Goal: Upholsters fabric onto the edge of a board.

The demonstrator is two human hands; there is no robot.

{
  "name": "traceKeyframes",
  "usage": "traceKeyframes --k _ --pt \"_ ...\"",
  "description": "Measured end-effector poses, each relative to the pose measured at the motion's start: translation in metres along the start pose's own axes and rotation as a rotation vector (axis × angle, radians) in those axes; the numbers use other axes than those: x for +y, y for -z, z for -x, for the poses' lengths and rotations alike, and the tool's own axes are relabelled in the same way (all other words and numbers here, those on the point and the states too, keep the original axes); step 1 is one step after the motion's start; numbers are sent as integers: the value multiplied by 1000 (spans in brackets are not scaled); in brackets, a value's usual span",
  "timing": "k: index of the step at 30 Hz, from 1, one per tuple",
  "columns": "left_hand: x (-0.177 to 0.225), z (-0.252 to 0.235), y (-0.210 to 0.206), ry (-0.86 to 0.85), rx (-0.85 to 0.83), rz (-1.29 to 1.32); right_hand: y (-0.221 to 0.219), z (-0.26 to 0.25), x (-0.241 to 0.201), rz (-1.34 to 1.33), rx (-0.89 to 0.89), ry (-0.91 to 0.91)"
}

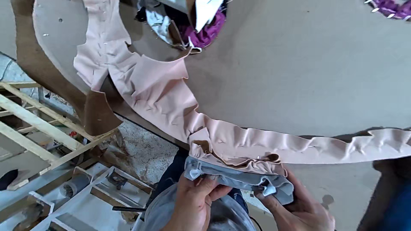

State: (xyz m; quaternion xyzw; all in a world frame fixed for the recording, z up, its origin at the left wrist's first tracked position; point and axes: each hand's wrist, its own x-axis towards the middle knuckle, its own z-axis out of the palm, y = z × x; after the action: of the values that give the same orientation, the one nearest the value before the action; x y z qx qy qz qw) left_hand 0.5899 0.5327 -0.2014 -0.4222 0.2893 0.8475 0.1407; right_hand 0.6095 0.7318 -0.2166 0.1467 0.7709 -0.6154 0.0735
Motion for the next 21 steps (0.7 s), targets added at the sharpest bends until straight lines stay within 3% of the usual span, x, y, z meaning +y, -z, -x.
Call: traceKeyframes --k 15,18,21 --pt "2 -7 -14 47 124 -52 2 -1 2 -2 -26 -1" --pt "1 -4 -14 29 118 -77 46 0 -9 185 -130 13" --pt "-4 -5 -17 -16 120 -96 113 5 -16 566 149 107"
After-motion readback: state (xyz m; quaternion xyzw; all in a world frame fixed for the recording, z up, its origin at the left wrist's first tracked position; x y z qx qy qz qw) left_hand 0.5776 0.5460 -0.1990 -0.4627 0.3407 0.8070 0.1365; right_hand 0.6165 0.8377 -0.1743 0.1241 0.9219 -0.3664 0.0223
